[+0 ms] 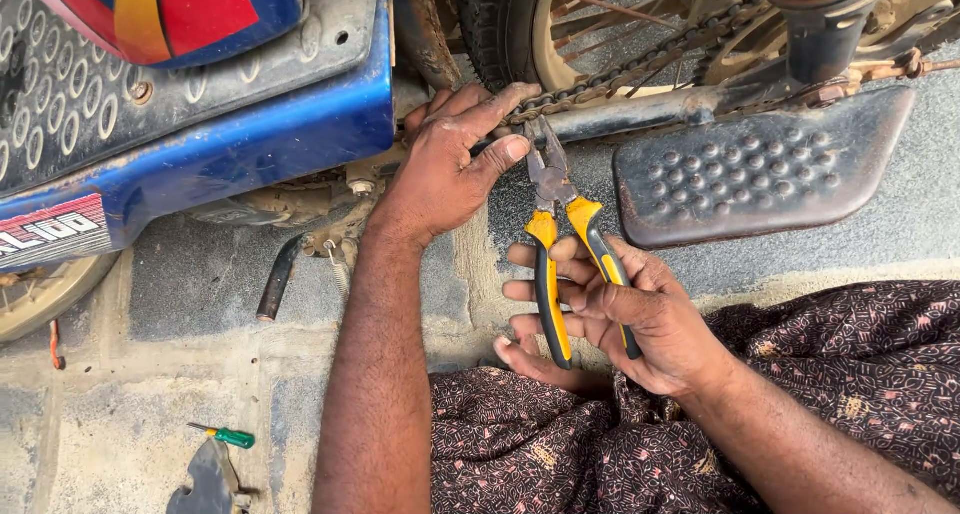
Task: The person uses pliers to work on the chain of a blue motorcycle, manipulating the links near the rear wheel. The person sits on the ground and occasionally shifts the camera angle while adjusting the chain.
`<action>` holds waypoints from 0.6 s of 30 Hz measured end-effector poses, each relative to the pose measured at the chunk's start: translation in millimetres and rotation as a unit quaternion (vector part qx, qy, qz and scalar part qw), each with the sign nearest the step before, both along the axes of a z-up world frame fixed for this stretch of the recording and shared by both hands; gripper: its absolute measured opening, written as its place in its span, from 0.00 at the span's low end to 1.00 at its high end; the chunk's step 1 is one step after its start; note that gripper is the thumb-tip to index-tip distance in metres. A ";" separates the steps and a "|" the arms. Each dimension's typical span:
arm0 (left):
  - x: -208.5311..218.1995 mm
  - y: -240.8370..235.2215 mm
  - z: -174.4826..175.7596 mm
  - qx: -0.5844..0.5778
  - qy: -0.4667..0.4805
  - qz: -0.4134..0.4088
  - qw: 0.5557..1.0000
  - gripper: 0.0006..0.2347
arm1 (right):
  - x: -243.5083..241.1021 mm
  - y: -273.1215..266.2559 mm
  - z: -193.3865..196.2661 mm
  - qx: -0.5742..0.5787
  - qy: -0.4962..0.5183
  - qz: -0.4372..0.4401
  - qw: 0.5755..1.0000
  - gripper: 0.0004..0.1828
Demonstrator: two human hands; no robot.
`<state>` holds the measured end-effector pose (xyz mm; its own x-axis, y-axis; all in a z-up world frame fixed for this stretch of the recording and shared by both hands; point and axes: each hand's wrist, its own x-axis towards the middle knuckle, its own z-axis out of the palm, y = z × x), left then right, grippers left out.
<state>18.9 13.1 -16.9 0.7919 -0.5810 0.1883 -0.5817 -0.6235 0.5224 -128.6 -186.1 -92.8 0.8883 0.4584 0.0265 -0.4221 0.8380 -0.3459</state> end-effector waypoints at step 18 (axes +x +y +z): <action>0.5 -4.0 5.7 0.011 0.031 0.024 0.999 0.19 | 2.7 3.0 13.9 -0.054 0.110 -0.003 0.992 0.24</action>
<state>19.4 9.1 -11.2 0.8289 -0.5452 0.1252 -0.5171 -0.6615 0.5431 -125.9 -183.1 -78.9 0.8697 0.4433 -0.2171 -0.4930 0.8030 -0.3349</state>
